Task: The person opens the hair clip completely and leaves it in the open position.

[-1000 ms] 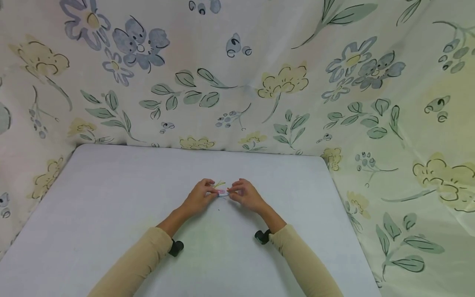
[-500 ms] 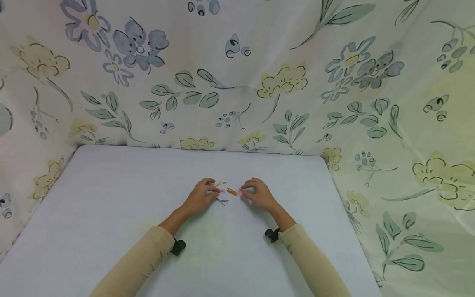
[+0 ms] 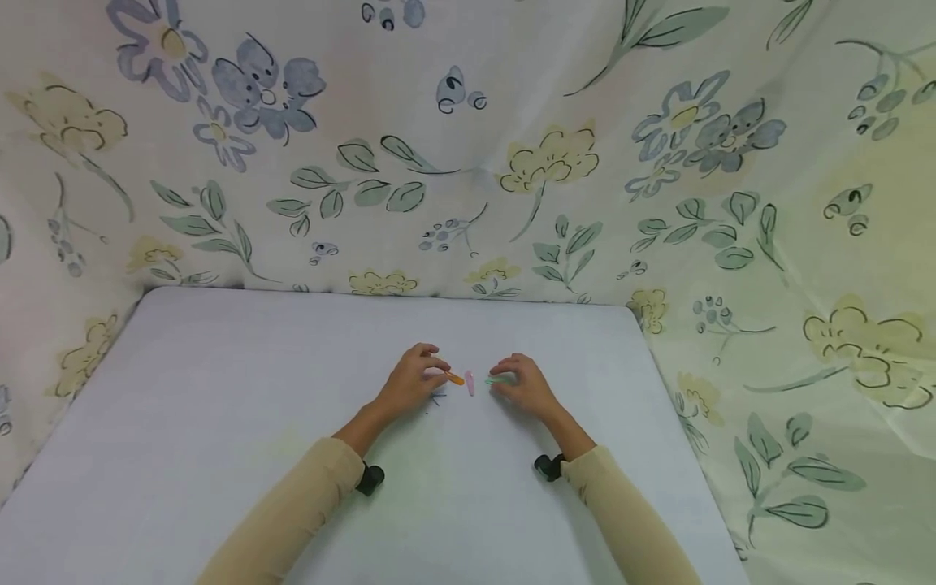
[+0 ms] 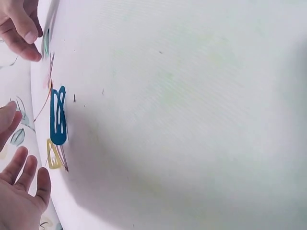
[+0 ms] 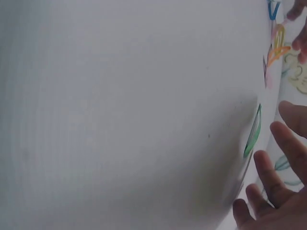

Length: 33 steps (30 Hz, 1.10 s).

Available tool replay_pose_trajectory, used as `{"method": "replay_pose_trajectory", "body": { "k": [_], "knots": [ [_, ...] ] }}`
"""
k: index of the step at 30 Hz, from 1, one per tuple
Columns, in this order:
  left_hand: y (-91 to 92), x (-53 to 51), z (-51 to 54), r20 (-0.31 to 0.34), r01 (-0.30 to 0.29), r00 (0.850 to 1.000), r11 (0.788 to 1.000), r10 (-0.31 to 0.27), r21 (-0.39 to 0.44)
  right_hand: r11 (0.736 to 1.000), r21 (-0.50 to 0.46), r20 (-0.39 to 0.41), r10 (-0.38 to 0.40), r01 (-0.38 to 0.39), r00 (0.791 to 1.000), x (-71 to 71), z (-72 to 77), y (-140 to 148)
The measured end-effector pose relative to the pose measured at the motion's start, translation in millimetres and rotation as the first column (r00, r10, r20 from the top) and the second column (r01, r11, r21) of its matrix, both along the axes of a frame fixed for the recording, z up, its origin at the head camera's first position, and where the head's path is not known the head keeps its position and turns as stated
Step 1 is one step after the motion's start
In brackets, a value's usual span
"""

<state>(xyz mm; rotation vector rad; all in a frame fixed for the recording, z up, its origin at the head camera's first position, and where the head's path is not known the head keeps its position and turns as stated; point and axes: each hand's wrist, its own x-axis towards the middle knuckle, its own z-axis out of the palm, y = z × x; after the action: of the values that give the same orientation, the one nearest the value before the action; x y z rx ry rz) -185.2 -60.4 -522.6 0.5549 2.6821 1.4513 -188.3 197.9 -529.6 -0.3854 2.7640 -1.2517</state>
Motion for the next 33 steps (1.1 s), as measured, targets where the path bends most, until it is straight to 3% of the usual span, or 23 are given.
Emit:
{"method": "replay_pose_trajectory", "body": {
  "k": [6, 12, 20, 26, 33],
  "knots": [
    [12.5, -6.8, -1.5, -0.043, -0.03, 0.999, 0.996, 0.027, -0.084, 1.0, 0.017, 0.006, 0.007, -0.007, 1.0, 2.3, 0.0, -9],
    [20.8, -12.8, 1.1, -0.089, -0.001, 0.996, 0.984, -0.015, -0.179, 0.999, 0.004, -0.033, 0.05, -0.05, 0.998, 2.1, -2.1, -14],
    [28.7, -19.3, -1.7, -0.125, 0.026, 0.99, 0.964, -0.061, -0.266, 0.996, 0.081, -0.078, 0.048, -0.042, 0.996, 3.2, -4.0, -20],
    [35.4, -23.4, -4.8, -0.123, 0.028, 0.99, 0.945, -0.072, -0.327, 0.993, 0.115, -0.097, 0.03, -0.018, 0.995, 5.4, -7.2, -23],
    [42.1, -24.7, -6.8, -0.166, 0.008, 0.982, 0.911, -0.084, -0.413, 0.992, 0.127, -0.121, 0.022, -0.006, 0.992, 6.0, -7.6, -25]
  ]
}}
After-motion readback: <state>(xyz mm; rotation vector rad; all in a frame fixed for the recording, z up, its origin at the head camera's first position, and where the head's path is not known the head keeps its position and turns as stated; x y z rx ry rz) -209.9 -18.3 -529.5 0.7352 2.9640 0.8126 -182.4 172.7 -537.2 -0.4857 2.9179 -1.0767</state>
